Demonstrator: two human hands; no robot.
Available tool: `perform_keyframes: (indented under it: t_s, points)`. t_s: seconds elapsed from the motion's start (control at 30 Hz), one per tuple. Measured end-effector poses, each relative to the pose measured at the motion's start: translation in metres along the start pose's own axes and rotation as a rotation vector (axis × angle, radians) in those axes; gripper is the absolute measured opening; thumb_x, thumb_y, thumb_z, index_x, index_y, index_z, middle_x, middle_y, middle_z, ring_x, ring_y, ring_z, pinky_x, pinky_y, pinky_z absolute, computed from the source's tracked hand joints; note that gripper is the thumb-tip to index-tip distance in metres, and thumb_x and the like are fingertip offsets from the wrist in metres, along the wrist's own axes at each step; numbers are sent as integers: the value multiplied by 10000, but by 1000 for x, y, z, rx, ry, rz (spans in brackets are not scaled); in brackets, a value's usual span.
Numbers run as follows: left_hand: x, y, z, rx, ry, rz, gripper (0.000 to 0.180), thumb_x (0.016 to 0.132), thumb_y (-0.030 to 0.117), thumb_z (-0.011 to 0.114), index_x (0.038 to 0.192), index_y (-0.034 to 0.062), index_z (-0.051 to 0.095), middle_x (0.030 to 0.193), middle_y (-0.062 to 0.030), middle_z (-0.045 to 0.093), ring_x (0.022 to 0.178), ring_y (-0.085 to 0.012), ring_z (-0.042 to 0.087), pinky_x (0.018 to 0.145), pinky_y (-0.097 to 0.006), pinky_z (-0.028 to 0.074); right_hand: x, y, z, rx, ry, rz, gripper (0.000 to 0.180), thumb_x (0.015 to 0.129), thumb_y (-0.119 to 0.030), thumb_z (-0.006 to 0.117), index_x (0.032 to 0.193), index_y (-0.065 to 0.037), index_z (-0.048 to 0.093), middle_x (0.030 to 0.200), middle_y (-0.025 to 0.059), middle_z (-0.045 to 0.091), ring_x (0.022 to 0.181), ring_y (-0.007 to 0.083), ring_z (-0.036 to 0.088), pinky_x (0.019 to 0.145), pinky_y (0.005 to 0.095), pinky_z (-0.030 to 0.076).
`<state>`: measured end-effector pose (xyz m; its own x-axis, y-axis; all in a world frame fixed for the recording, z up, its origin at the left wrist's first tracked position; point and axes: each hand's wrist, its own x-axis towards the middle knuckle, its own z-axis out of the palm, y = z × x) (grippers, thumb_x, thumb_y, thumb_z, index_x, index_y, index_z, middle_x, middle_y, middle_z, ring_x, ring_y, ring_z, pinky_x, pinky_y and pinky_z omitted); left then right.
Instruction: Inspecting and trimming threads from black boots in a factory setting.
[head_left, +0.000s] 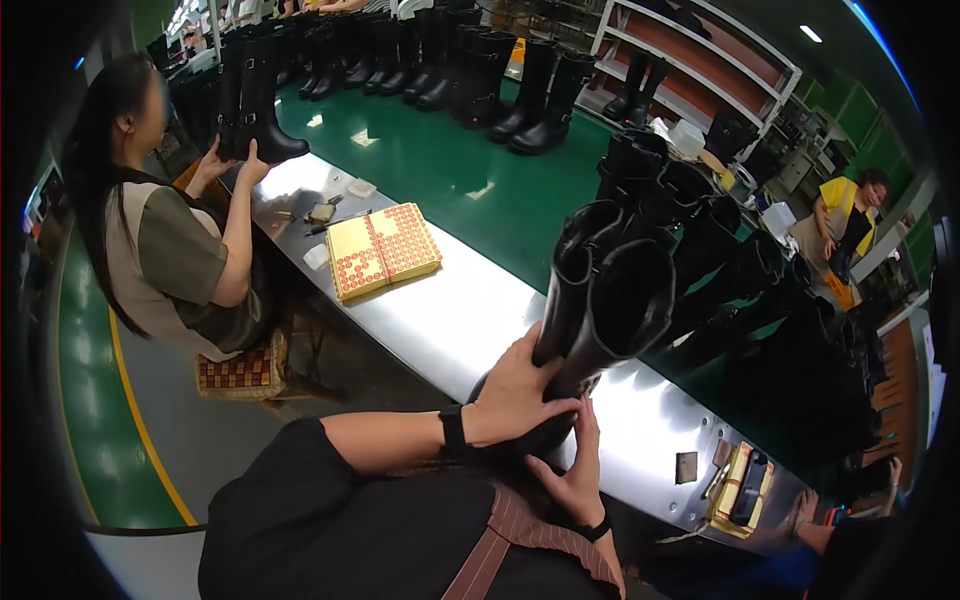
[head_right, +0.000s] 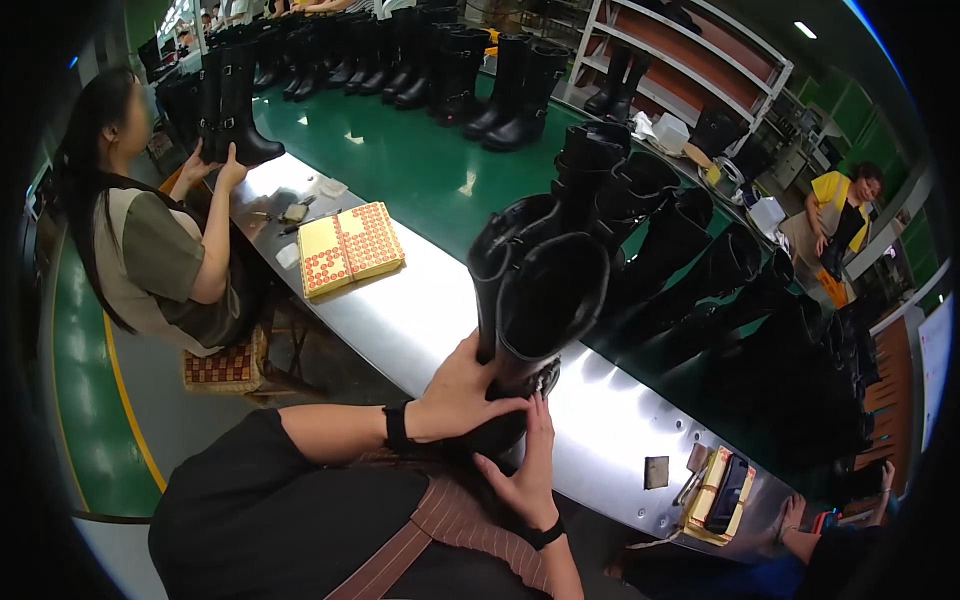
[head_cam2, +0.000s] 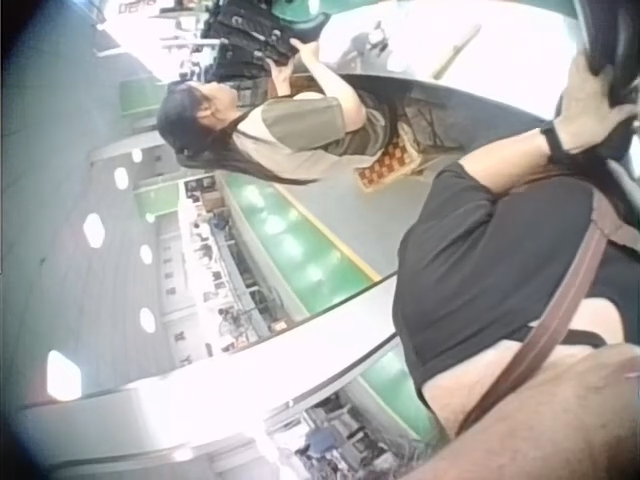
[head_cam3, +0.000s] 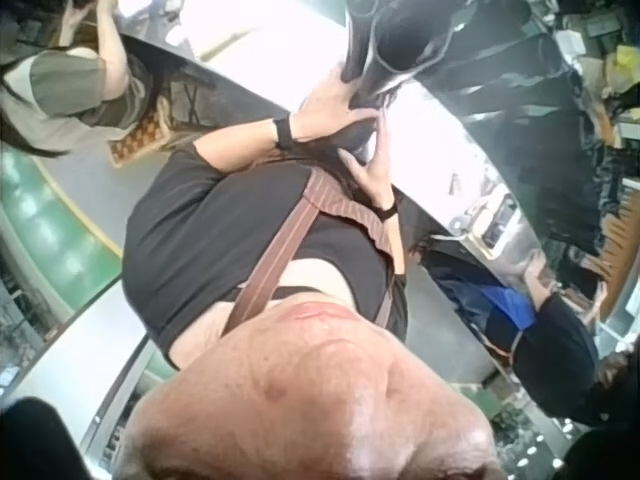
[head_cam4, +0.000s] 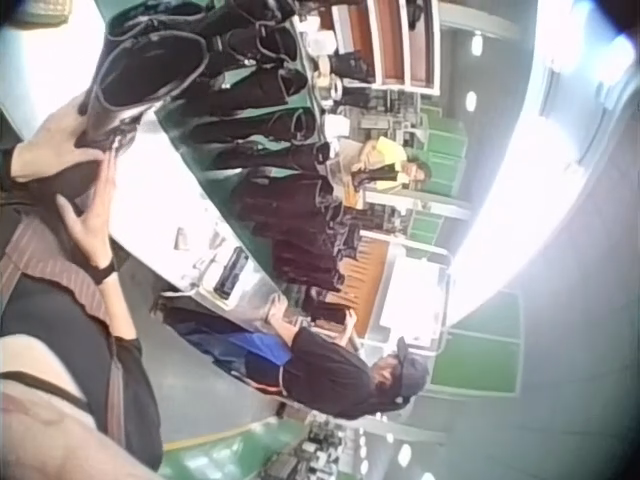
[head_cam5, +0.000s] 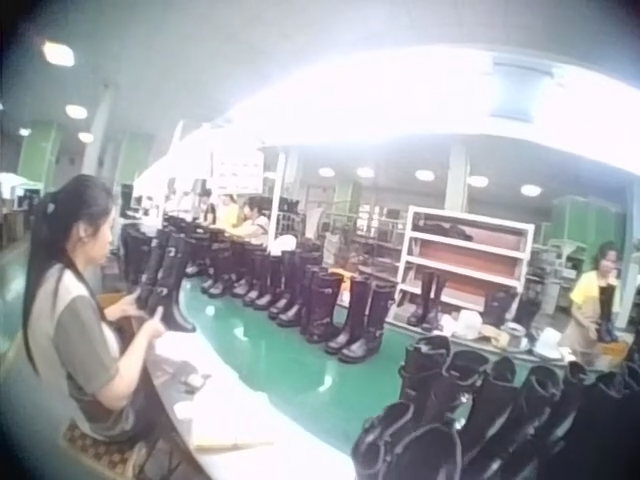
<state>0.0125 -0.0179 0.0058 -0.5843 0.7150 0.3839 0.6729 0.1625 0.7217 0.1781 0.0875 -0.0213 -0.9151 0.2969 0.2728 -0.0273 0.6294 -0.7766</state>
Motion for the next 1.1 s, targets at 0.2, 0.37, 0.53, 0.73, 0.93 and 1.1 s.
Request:
perform_keyframes:
  t_s: [0.2,0.37,0.53,0.73,0.93,1.1]
  points:
    - [20,-28,-60,99,205,-141,411,873,270,693,1211,43,637,1276,-216,530,1194,-395,495,1013,-435,427,2,7,-10,191,174,103,814,765,-137,784,1460,-25,375,1426,189,478,1314,304,481,1077,427,389]
    - [123,-80,-114,254,499,75,372,841,229,726,1131,6,661,1197,-201,589,1101,-381,571,925,-425,478,-30,36,-20,222,313,332,557,771,-76,762,1284,8,564,1131,156,664,1058,244,641,952,346,483]
    - [275,-126,-86,393,449,93,445,841,306,711,1165,9,642,1267,-201,531,1088,-396,528,927,-448,476,-44,62,-11,121,397,321,305,772,-72,756,1058,-1,676,859,104,705,799,200,679,782,310,524]
    - [453,-176,-3,512,336,34,541,825,441,712,1142,5,664,1382,-164,453,1156,-370,510,927,-486,485,-41,62,-12,87,415,383,209,742,-81,778,928,-16,708,812,117,705,745,217,685,734,314,529]
    - [517,-299,101,706,92,-497,643,803,429,699,1386,272,479,1564,-267,115,1368,-519,247,1042,-713,238,-17,47,-34,-54,356,397,202,756,-73,766,940,-11,708,837,131,704,741,238,680,715,336,533]
    - [545,-386,137,732,285,-253,587,969,458,459,1508,286,302,1613,-231,12,1443,-512,127,1081,-732,155,-9,37,-37,-76,346,395,197,768,-66,755,950,-8,709,858,143,704,738,255,676,699,355,537]
